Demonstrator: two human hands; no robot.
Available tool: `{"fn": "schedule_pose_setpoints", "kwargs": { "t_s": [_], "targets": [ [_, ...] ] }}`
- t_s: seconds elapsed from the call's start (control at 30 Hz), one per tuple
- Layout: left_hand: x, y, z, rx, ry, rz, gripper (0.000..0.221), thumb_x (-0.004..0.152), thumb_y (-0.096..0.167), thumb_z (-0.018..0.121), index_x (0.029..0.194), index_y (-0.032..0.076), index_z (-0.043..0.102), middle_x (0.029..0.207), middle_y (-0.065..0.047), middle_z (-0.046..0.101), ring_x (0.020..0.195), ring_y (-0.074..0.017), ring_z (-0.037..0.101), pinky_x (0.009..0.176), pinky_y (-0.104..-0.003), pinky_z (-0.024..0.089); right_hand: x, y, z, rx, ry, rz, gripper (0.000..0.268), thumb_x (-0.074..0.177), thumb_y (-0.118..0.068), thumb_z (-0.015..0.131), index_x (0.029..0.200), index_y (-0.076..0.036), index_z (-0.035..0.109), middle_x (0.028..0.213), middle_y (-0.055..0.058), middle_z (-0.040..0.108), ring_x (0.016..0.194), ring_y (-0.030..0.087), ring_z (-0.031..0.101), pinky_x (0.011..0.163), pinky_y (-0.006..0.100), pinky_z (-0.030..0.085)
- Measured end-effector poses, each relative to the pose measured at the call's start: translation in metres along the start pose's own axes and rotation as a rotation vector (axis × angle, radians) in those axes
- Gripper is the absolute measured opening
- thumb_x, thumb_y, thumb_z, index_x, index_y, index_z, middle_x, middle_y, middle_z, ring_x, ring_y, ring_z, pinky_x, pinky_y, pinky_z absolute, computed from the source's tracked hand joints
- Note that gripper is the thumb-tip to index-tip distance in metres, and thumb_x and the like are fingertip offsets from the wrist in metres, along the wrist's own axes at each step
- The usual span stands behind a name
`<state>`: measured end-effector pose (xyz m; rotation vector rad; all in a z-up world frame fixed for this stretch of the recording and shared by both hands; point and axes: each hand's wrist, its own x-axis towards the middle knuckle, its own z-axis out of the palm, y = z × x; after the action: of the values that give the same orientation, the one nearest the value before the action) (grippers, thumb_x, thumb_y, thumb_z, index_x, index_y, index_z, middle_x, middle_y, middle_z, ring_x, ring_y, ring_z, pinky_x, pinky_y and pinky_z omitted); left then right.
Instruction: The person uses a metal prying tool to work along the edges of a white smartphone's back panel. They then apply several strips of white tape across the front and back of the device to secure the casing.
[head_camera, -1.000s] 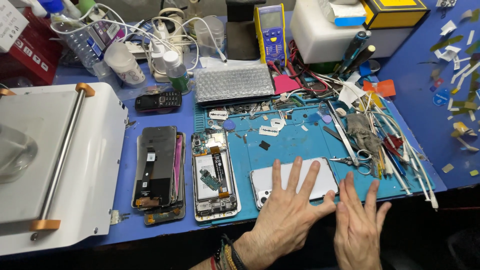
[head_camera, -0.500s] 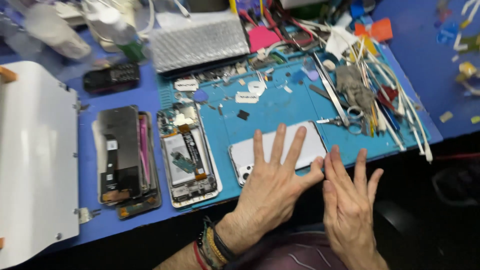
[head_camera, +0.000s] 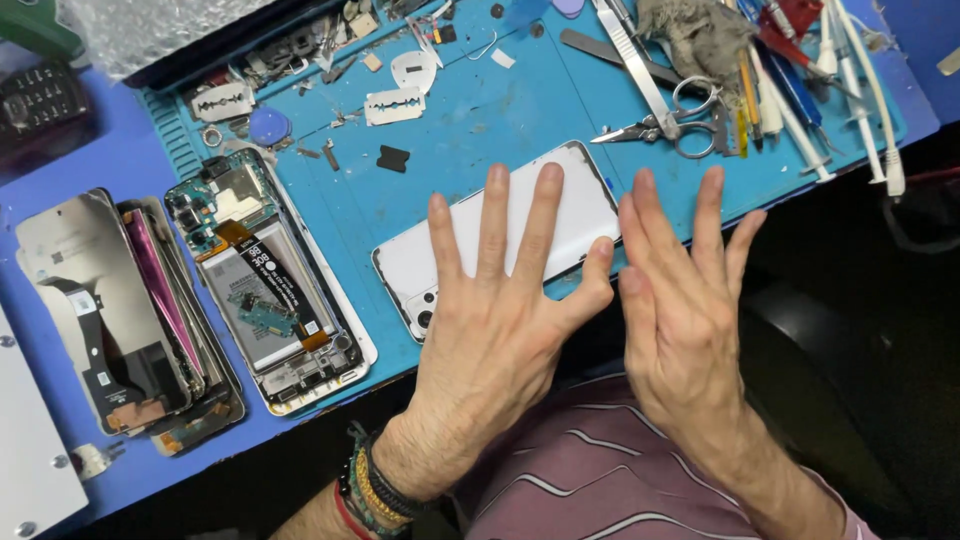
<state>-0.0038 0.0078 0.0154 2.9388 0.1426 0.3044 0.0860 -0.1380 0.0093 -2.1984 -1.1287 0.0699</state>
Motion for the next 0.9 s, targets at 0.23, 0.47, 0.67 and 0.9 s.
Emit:
{"fn": "schedule_pose_setpoints", "kwargs": {
  "t_s": [0.23, 0.47, 0.67, 0.9],
  "targets": [
    [0.003, -0.001, 0.000, -0.016, -0.032, -0.010, 0.050, 0.094, 0.017, 0.063, 0.141, 0.024, 0.050, 0.164, -0.026, 0.018, 0.151, -0.0567, 0.017, 0.116, -0.087, 0.017, 0.024, 0.017, -0.002, -0.116, -0.050, -0.111, 0.046, 0.108, -0.002, 0.050, 0.149, 0.018, 0.054, 0.163, 0.021, 0.044, 0.153, 0.049, 0.001, 0.118, 0.073, -0.010],
    [0.003, -0.001, 0.004, -0.036, -0.037, -0.036, 0.052, 0.091, 0.008, 0.065, 0.138, 0.024, 0.050, 0.164, -0.027, 0.015, 0.152, -0.0560, 0.013, 0.117, -0.089, 0.015, 0.012, 0.059, -0.030, -0.101, 0.071, -0.131, 0.056, 0.116, -0.018, 0.038, 0.156, 0.017, 0.058, 0.171, 0.026, 0.033, 0.155, 0.038, -0.009, 0.124, 0.074, -0.016],
    [0.004, -0.001, 0.002, -0.057, -0.039, -0.052, 0.046, 0.093, 0.019, 0.066, 0.137, 0.024, 0.054, 0.163, -0.030, 0.014, 0.152, -0.0552, 0.014, 0.117, -0.086, 0.016, 0.010, 0.051, -0.021, -0.135, -0.072, -0.234, 0.032, 0.104, -0.016, 0.069, 0.132, -0.004, 0.080, 0.166, 0.029, 0.040, 0.150, 0.050, -0.009, 0.118, 0.077, -0.015],
    [0.003, 0.001, 0.003, -0.080, 0.000, -0.050, 0.047, 0.094, 0.017, 0.066, 0.139, 0.024, 0.054, 0.162, -0.032, 0.016, 0.152, -0.0539, 0.014, 0.118, -0.086, 0.014, 0.007, 0.033, -0.020, -0.065, -0.070, -0.169, 0.035, 0.099, -0.005, 0.063, 0.132, 0.002, 0.075, 0.168, 0.026, 0.030, 0.156, 0.046, -0.006, 0.128, 0.073, -0.006]
  ]
}}
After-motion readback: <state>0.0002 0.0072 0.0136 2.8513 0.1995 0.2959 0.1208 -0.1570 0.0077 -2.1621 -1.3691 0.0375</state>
